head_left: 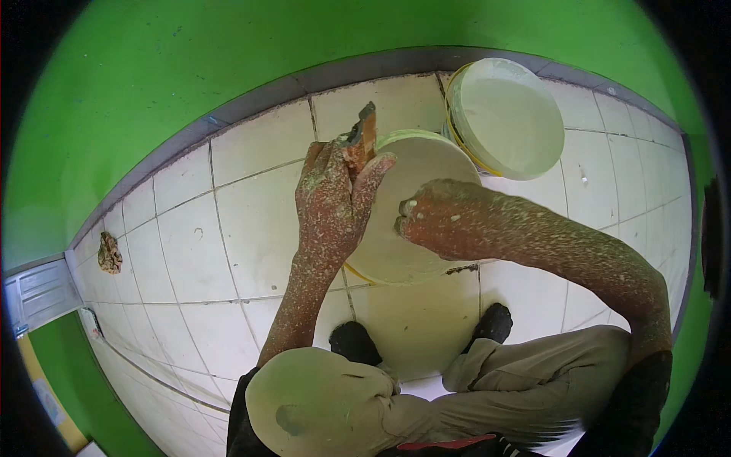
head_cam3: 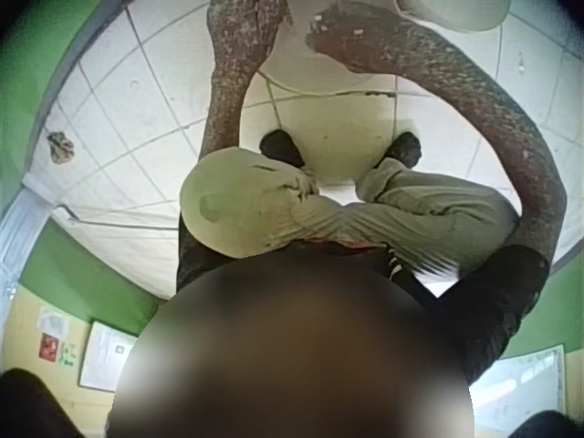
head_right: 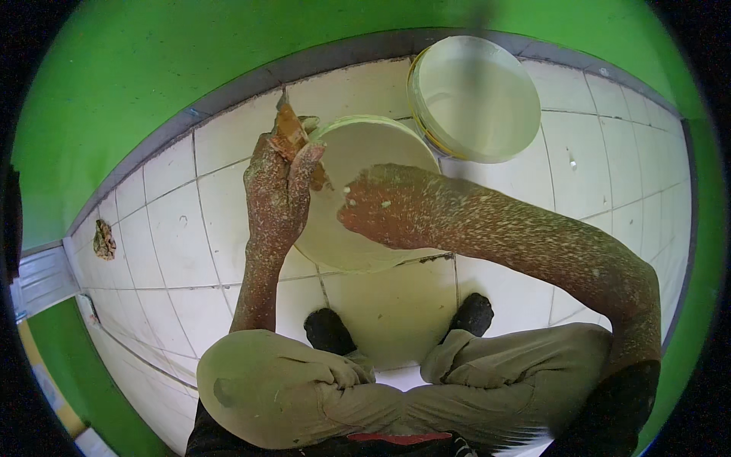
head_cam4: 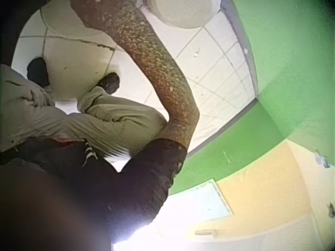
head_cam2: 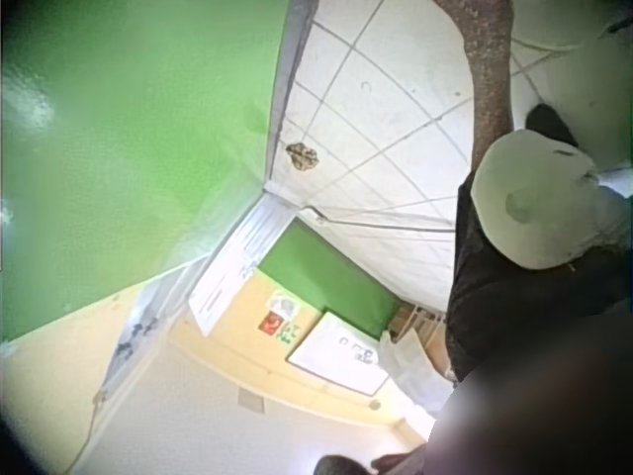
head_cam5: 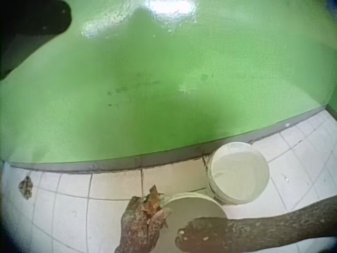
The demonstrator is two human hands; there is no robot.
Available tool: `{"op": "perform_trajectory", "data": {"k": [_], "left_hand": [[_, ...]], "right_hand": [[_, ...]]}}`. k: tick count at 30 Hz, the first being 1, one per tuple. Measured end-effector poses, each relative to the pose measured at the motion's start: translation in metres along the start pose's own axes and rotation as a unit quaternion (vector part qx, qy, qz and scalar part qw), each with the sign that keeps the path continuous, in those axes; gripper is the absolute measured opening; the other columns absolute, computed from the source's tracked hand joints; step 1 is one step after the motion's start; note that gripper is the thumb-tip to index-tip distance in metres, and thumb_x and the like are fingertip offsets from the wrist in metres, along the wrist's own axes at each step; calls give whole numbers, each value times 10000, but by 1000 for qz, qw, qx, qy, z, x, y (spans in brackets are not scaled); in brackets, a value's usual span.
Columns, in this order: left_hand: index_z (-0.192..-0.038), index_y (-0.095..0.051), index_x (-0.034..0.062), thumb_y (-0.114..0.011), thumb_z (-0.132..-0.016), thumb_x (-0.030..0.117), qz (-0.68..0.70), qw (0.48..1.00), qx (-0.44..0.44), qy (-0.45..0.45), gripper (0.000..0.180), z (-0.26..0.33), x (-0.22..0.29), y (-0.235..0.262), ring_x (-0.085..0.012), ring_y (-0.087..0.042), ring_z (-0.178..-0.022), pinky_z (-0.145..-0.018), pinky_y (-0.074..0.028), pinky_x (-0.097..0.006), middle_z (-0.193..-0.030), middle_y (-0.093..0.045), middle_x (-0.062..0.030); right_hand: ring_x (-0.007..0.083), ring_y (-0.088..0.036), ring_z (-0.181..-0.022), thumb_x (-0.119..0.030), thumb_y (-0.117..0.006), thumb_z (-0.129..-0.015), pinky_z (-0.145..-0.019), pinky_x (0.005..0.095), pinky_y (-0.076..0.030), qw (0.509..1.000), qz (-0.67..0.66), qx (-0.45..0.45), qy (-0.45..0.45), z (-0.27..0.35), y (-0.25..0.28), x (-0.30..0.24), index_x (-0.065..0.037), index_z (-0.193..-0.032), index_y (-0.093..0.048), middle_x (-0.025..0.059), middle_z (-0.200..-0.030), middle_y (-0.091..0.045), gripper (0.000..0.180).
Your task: Painting a ceiling using a roller on an extension pole, then mixing paint in a bucket.
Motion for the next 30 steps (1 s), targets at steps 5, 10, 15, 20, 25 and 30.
{"op": "perform_trajectory", "data": {"k": [5, 10, 15, 20, 25, 30], "left_hand": [[-1128, -612, -5, -588, -940, 295, 3, 1000, 22, -7, 355, 1, 1, -2, -275, -626, -812, -708, -503, -373, -913, -581, -159], [-1098, -616, -8, -593, -936, 306, -17, 999, 33, -21, 355, 3, 1, 0, -280, -610, -791, -697, -489, -383, -893, -570, -165], [-1073, -616, -8, -587, -939, 308, -20, 997, 48, -48, 345, 3, 3, -2, -276, -595, -776, -686, -478, -388, -877, -561, -166], [-1084, -614, 0, -575, -948, 310, -21, 999, 36, -4, 341, 1, -1, -3, -266, -582, -766, -677, -473, -389, -849, -551, -159], [-1071, -616, 6, -566, -955, 315, -12, 998, 55, -16, 333, 1, -2, 3, -265, -584, -758, -668, -471, -386, -844, -550, -155], [-976, -601, 1, -599, -931, 296, 27, 997, 72, 9, 299, 3, -10, 0, -323, -544, -772, -685, -457, -435, -785, -584, -160]], "right_hand": [[270, -651, -844, -44, -622, -774, -812, 389, -520, 993, 64, 85, 47, 9, -9, -8, -37, -880, -616, 116, -821, -628, 106], [246, -640, -919, -51, -619, -770, -819, 360, -526, 989, 125, -76, -13, 16, 22, -20, -73, -986, -595, 75, -927, -619, 219], [259, -625, -918, -54, -613, -770, -813, 376, -518, 997, 72, -16, -2, 26, 11, -14, -61, -902, -586, 83, -917, -602, 135], [263, -622, -904, -71, -612, -769, -810, 385, -509, 989, 113, -87, -27, 20, 1, -12, -52, -847, -590, 85, -887, -599, 84], [255, -629, -963, -35, -607, -764, -841, 372, -530, 988, 152, -37, -11, 16, -1, -9, -79, -1078, -600, 92, -1000, -602, 317], [261, -629, -974, -66, -602, -806, -852, 382, -523, 995, 81, -53, -17, 21, 21, -12, -86, -1125, -599, 86, -1053, -608, 320]]}}
Point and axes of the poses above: each hand's wrist, its own z-axis away from the middle knuckle, its own y-axis out of the back of the hand, x = y × z, the point moved 2 cm from there along -z, towards the middle knuckle
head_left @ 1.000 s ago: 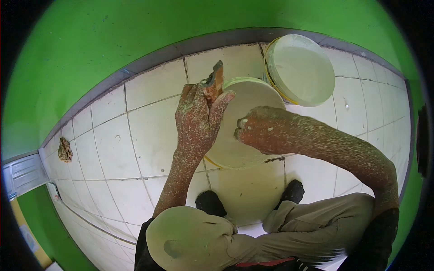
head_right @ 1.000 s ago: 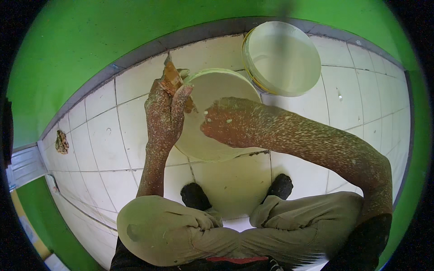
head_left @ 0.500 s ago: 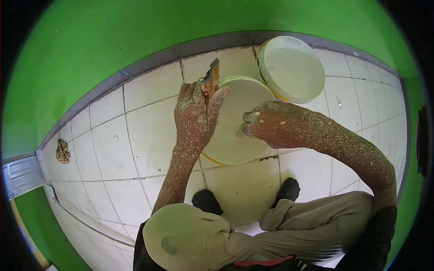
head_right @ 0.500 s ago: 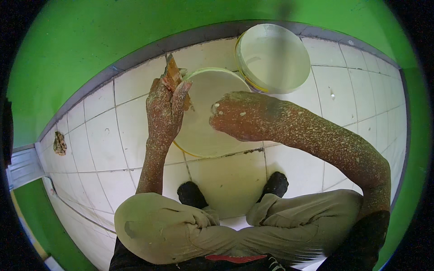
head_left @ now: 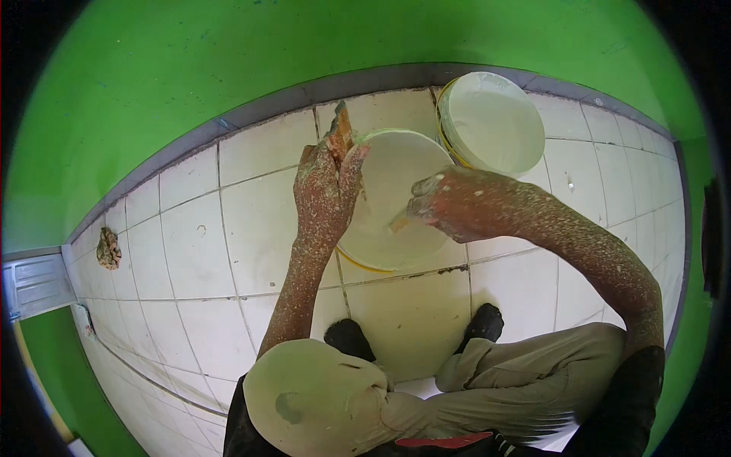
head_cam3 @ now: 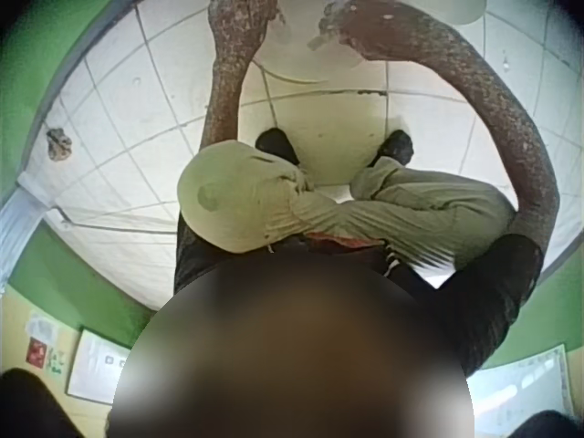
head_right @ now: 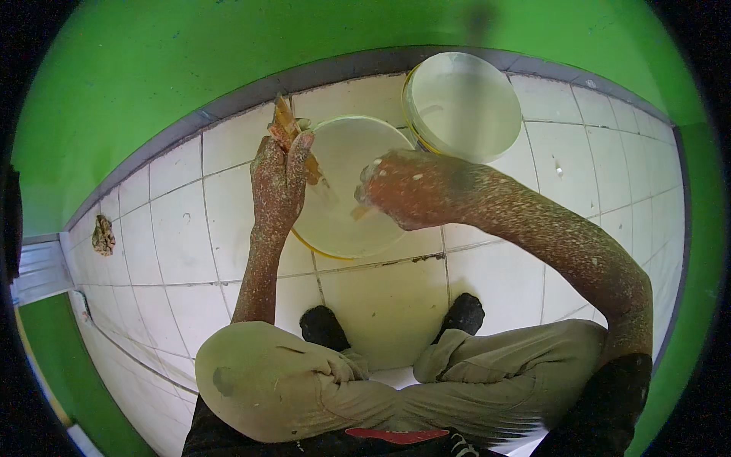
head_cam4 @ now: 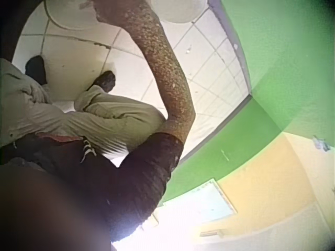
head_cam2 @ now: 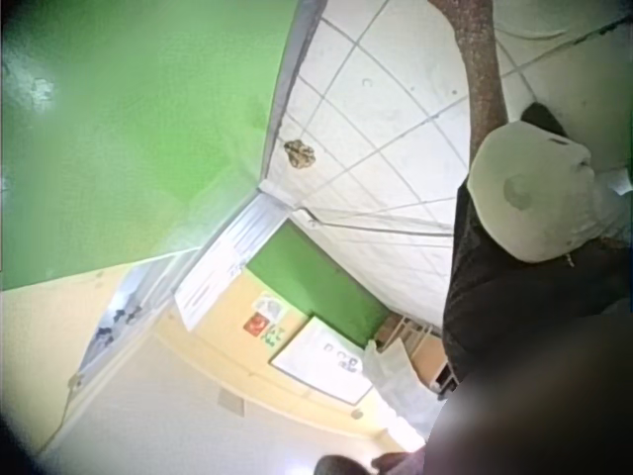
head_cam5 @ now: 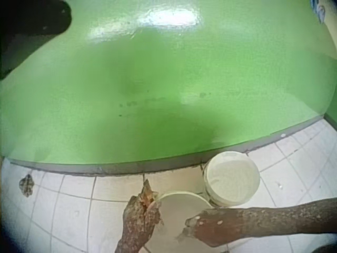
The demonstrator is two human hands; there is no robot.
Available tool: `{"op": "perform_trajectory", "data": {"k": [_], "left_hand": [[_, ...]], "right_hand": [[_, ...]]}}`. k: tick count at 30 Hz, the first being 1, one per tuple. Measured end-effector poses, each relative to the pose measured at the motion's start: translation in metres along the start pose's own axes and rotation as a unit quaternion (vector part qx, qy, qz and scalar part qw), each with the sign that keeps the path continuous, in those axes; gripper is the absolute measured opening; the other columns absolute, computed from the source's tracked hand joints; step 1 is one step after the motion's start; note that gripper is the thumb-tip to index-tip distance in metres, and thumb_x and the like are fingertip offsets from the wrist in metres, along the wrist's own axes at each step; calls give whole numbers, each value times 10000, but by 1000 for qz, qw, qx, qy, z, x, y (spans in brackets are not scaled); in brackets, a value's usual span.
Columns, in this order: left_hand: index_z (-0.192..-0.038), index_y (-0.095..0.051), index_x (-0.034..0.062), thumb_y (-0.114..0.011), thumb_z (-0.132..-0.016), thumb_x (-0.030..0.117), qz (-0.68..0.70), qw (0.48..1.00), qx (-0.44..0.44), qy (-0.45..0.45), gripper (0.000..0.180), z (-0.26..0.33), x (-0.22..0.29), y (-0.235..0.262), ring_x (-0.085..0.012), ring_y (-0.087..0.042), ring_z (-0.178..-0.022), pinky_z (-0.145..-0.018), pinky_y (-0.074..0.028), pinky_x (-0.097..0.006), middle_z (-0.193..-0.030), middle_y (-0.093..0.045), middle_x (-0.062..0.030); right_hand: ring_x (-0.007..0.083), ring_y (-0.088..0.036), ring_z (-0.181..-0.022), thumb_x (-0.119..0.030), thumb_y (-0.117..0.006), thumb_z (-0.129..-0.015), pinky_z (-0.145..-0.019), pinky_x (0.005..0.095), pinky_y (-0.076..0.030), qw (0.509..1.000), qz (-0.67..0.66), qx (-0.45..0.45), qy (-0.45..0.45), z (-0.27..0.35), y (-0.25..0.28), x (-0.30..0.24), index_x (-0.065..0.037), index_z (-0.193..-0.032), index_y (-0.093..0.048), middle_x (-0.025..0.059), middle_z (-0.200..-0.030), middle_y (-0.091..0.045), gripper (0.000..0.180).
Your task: Painting a ceiling using a roller on an extension pole, then mixing paint in a bucket.
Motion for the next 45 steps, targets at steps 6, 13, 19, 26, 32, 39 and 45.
{"op": "perform_trajectory", "data": {"k": [6, 13, 19, 26, 32, 39, 45], "left_hand": [[-964, -607, -28, -568, -950, 339, 61, 997, 23, 45, 369, -1, -28, 11, -276, -567, -743, -676, -465, -407, -743, -569, -170], [-947, -594, -56, -543, -966, 382, 113, 988, 37, 97, 441, -12, -49, 15, -223, -601, -680, -643, -477, -370, -721, -592, -164], [-929, -589, -49, -541, -967, 388, 111, 988, 5, 106, 442, -21, -55, 8, -201, -578, -671, -642, -475, -366, -716, -585, -168], [-912, -587, -44, -542, -966, 394, 114, 989, -1, 91, 444, -23, -61, 9, -206, -555, -654, -640, -470, -368, -695, -564, -169], [-891, -579, -52, -530, -967, 420, 94, 995, 37, -3, 481, -20, -63, 7, -253, -572, -647, -642, -472, -390, -696, -574, -193], [-886, -568, -40, -533, -967, 405, 110, 983, 7, 149, 453, -19, -59, 6, -203, -520, -653, -630, -454, -364, -691, -536, -138], [-862, -557, -40, -531, -965, 423, 98, 987, 20, 126, 475, -20, -63, 4, -194, -510, -649, -635, -451, -365, -687, -535, -134]], "right_hand": [[262, -629, -980, -115, -609, -835, -827, 410, -526, 986, -126, 65, -86, 17, 21, -2, -58, -1097, -609, 107, -1075, -624, 268], [296, -607, -1075, -114, -627, -798, -862, 415, -528, 998, 10, 54, -8, 31, 26, -42, -53, -1088, -604, 164, -1119, -614, 297], [288, -609, -1048, -66, -602, -792, -894, 403, -515, 999, -8, -28, -37, 40, 53, -47, -51, -1129, -602, 135, -1106, -616, 338], [282, -618, -1004, -70, -620, -772, -877, 398, -518, 996, -14, -54, -68, 51, 80, -55, -90, -1118, -627, 121, -1044, -631, 347], [270, -614, -1050, -84, -661, -750, -885, 401, -513, 995, 7, -25, -95, 58, 92, -64, -112, -1085, -652, 105, -1049, -639, 337], [264, -623, -1032, -78, -652, -760, -863, 386, -531, 991, 26, -11, -129, 51, 102, -53, -137, -1097, -659, 116, -1083, -633, 342], [251, -572, -1150, -50, -613, -805, -934, 385, -499, 989, 34, -99, -108, 15, 62, -31, -134, -1150, -638, 136, -1290, -557, 356]]}}
Point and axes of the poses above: each hand's wrist, its own z-axis away from the middle knuckle, its own y-axis out of the back of the hand, x = y × z, the point moved 2 cm from there along -z, towards the middle knuckle
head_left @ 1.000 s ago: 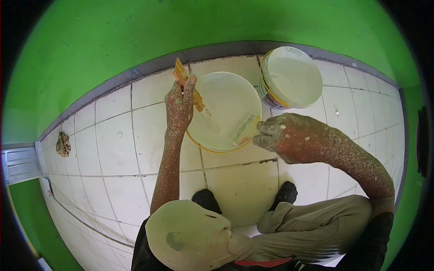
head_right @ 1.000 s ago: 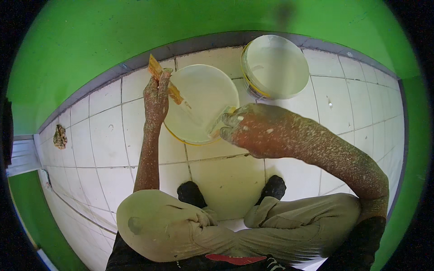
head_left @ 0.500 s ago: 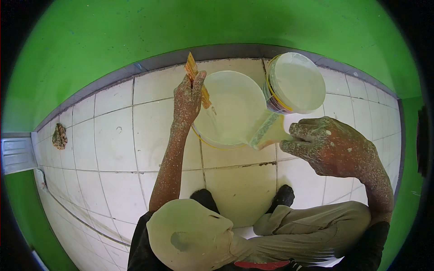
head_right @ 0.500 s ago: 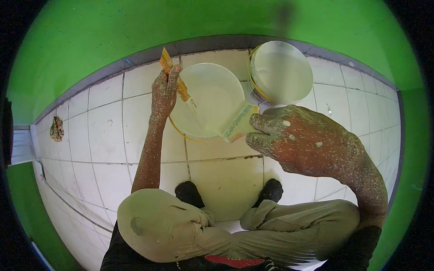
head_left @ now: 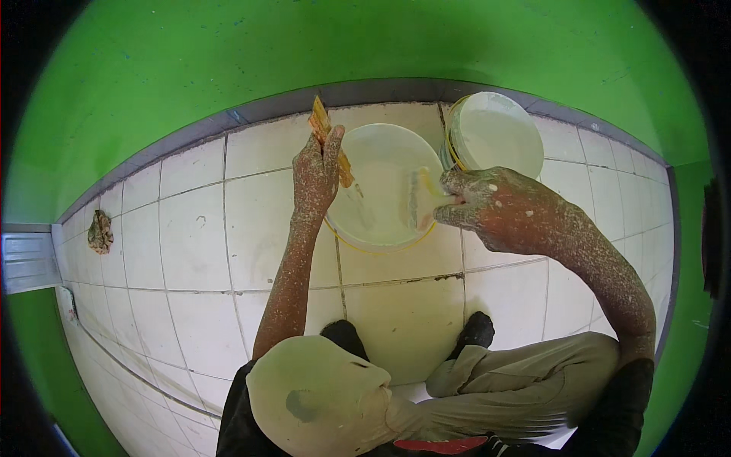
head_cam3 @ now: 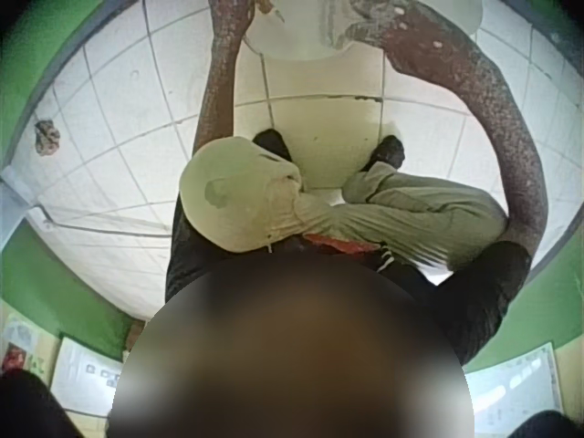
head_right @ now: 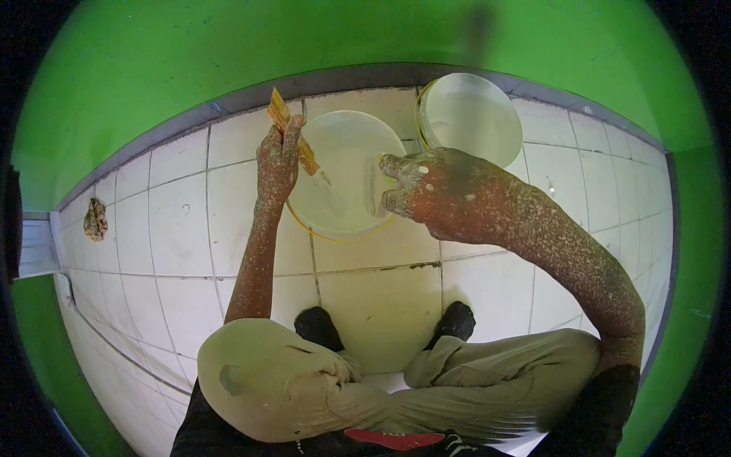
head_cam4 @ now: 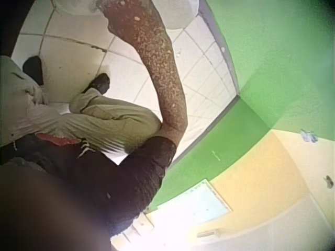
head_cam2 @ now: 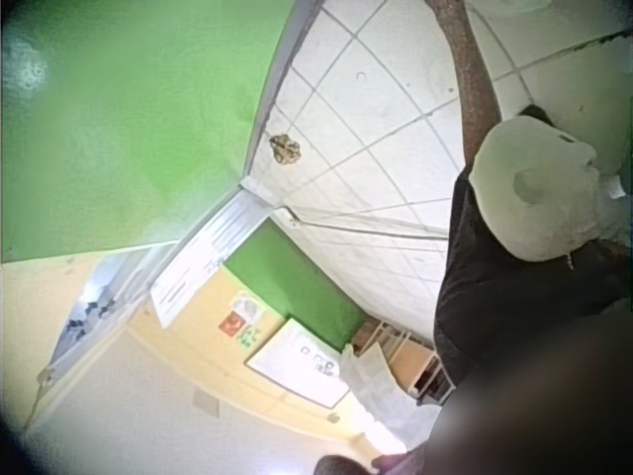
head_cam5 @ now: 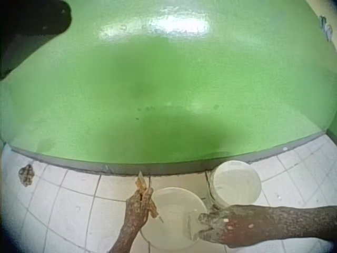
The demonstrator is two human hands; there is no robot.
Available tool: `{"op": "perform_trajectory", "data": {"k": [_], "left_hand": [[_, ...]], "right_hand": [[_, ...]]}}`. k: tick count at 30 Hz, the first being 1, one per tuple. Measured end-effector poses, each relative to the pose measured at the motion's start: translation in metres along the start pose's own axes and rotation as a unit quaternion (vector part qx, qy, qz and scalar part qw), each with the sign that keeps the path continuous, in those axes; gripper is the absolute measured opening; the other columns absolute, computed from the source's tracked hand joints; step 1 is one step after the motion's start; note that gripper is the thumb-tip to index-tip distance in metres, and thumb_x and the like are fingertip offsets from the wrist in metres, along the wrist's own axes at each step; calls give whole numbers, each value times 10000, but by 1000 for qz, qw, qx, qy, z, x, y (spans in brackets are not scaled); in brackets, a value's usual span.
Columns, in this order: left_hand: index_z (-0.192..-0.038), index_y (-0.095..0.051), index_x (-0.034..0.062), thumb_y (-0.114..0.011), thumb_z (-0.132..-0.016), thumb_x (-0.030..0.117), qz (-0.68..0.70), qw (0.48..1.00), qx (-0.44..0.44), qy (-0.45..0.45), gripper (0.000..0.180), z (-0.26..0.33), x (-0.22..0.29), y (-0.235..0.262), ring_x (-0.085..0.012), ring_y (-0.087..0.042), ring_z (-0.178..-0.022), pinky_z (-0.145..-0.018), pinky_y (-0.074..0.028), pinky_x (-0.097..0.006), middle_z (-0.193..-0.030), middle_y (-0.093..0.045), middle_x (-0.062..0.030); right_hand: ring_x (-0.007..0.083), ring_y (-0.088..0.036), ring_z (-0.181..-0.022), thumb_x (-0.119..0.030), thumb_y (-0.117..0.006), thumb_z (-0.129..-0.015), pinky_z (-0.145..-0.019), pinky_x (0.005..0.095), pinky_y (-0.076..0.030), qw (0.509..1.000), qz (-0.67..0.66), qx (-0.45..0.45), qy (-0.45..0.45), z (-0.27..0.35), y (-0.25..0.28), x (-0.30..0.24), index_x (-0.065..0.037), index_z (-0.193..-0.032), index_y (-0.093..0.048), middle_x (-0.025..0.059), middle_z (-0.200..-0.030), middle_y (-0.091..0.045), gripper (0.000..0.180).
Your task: Painting a ceiling using a roller on an extension pole, then mixing paint in a bucket.
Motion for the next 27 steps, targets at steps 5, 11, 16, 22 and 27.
{"op": "perform_trajectory", "data": {"k": [5, 11, 16, 22, 27], "left_hand": [[-885, -564, -48, -517, -972, 421, 16, 1000, -14, 1, 480, 1, 4, 3, -202, -511, -655, -641, -451, -360, -699, -540, -151], [-891, -567, -53, -505, -977, 420, 7, 1000, -9, -17, 485, 3, 2, 6, -217, -521, -665, -650, -454, -369, -717, -555, -166], [-892, -568, -52, -497, -977, 432, 10, 1000, -9, -11, 497, 2, 3, 2, -222, -523, -667, -654, -453, -373, -722, -558, -170], [-912, -571, -54, -487, -976, 450, 1, 1000, -3, 16, 516, 5, -5, 6, -219, -520, -672, -656, -452, -374, -723, -545, -165], [-928, -573, -55, -500, -974, 441, 23, 999, -9, 25, 503, 1, 3, -1, -215, -515, -678, -651, -452, -367, -717, -536, -158]], "right_hand": [[260, -557, -1179, -18, -602, -794, -956, 384, -495, 996, 41, 83, 12, 19, -3, 5, -126, -1135, -643, 132, -1258, -579, 361], [256, -590, -1116, -1, -613, -781, -935, 380, -506, 993, 50, 104, -8, 42, 25, 1, -114, -1065, -674, 89, -1131, -648, 312], [244, -649, -856, -58, -661, -776, -763, 371, -547, 989, -9, 145, 4, 45, 38, 16, -94, -994, -691, 84, -885, -660, 223], [127, -523, -458, -190, -710, -823, -430, 253, -455, 851, -447, 174, -213, 18, 26, 27, -27, -884, -685, 51, -635, -588, 175], [75, -451, -387, -122, -674, -809, -322, 240, -358, 774, -529, 217, -272, 3, -27, 48, 11, -814, -653, 39, -573, -554, 135]]}}
Point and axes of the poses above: each hand's wrist, its own z-axis away from the middle knuckle, its own y-axis out of the back of the hand, x = y × z, the point moved 2 cm from there along -z, towards the middle knuckle
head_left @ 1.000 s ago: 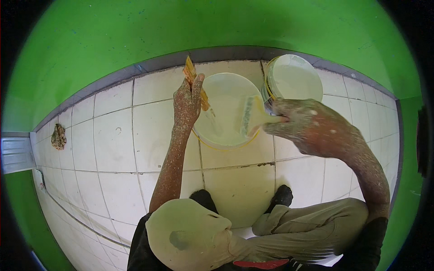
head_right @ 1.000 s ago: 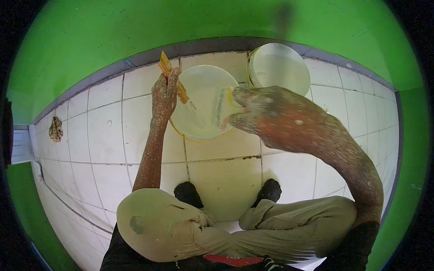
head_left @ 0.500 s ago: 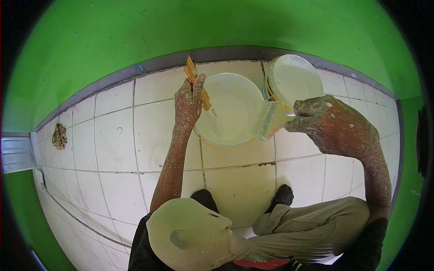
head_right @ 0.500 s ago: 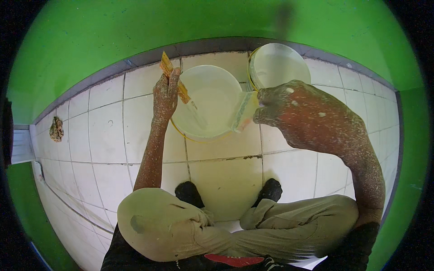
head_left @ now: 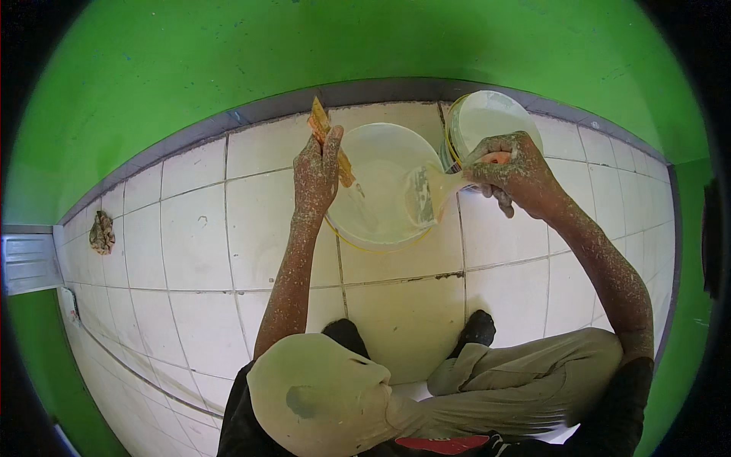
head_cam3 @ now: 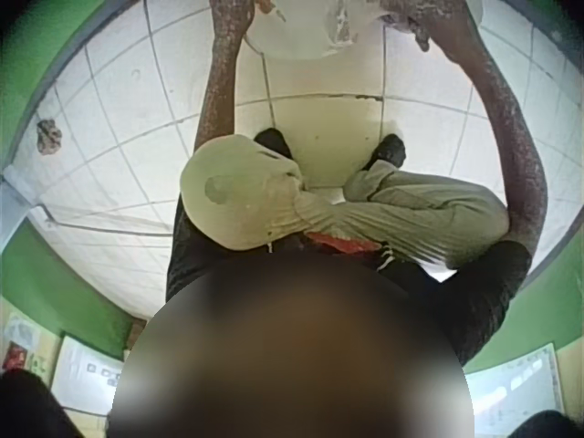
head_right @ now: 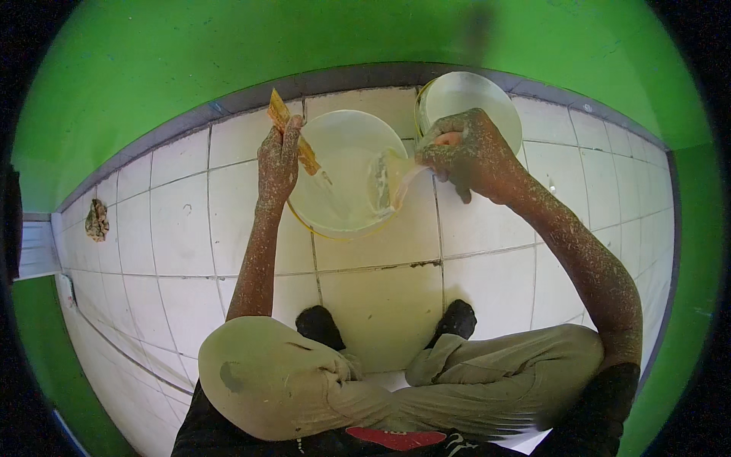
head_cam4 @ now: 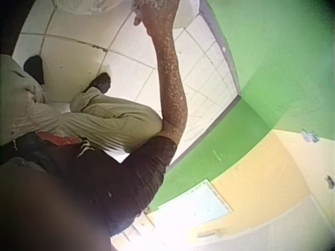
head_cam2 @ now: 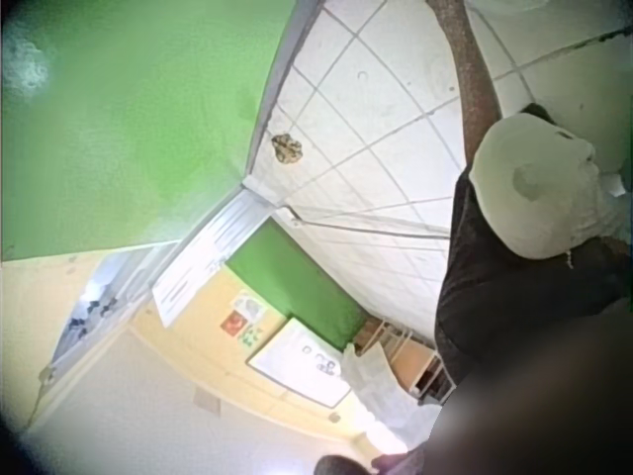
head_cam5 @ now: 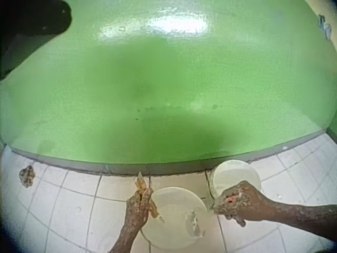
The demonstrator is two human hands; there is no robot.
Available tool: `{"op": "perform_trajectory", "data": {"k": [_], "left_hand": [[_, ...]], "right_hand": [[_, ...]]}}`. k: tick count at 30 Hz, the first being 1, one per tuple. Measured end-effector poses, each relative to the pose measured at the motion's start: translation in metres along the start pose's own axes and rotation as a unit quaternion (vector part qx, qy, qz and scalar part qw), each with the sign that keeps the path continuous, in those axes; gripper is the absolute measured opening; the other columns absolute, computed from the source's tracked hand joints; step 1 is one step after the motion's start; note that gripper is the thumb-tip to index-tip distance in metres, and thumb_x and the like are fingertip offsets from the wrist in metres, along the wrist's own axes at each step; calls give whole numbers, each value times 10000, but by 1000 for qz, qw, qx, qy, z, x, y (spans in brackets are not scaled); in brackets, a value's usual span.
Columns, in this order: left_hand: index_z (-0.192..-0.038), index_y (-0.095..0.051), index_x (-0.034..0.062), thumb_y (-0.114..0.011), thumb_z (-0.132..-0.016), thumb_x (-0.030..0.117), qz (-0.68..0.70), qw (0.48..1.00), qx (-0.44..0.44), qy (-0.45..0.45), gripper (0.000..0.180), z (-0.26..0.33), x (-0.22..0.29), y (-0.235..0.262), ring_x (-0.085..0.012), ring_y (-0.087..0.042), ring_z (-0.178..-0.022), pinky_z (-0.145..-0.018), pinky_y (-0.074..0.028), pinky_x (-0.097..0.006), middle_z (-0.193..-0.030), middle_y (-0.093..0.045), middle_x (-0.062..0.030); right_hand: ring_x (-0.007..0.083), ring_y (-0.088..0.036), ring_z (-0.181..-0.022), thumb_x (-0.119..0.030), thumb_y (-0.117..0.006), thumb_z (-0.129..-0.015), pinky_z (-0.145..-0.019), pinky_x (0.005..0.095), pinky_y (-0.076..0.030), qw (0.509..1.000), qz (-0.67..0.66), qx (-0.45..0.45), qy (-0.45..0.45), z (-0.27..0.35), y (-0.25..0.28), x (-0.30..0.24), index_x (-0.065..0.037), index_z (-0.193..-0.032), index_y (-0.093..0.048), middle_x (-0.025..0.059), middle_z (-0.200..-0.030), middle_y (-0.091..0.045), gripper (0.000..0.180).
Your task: Painting a ceiling using a roller on an extension pole, then mixing paint in a bucket.
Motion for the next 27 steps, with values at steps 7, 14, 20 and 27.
{"op": "perform_trajectory", "data": {"k": [7, 14, 20, 27], "left_hand": [[-912, -570, -58, -506, -976, 410, -10, 1000, 4, -26, 477, 2, 1, 7, -263, -551, -661, -635, -460, -389, -710, -552, -185], [-889, -573, -62, -511, -978, 390, -19, 999, 9, -50, 465, 3, -1, 4, -323, -589, -656, -627, -466, -414, -712, -572, -209], [-865, -546, -59, -504, -979, 405, -1, 998, 11, -63, 480, 3, -3, 4, -239, -499, -643, -634, -442, -376, -694, -515, -162], [-851, -546, -58, -513, -974, 407, -19, 999, 12, -42, 482, 2, 1, 4, -234, -491, -633, -627, -435, -383, -682, -510, -165]], "right_hand": [[41, -366, -389, -75, -618, -713, -332, 217, -262, 996, -43, 73, -5, 0, 26, -1, 17, -680, -631, 2, -540, -491, 99], [31, -341, -391, -88, -584, -708, -324, 222, -228, 991, 38, 111, 62, -2, 43, 10, -8, -656, -640, 0, -509, -453, 110], [37, -316, -379, -74, -568, -714, -325, 217, -220, 985, 18, 140, 102, 4, 52, 2, -6, -673, -638, -11, -501, -433, 106], [141, -560, -616, -86, -650, -750, -558, 274, -461, 864, 363, 158, 312, 4, 41, -14, -4, -788, -654, 79, -691, -616, 90]]}}
Point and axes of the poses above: each hand's wrist, its own z-axis away from the middle knuckle, its own y-axis out of the back of the hand, x = y × z, the point moved 2 cm from there along -z, towards the middle knuckle
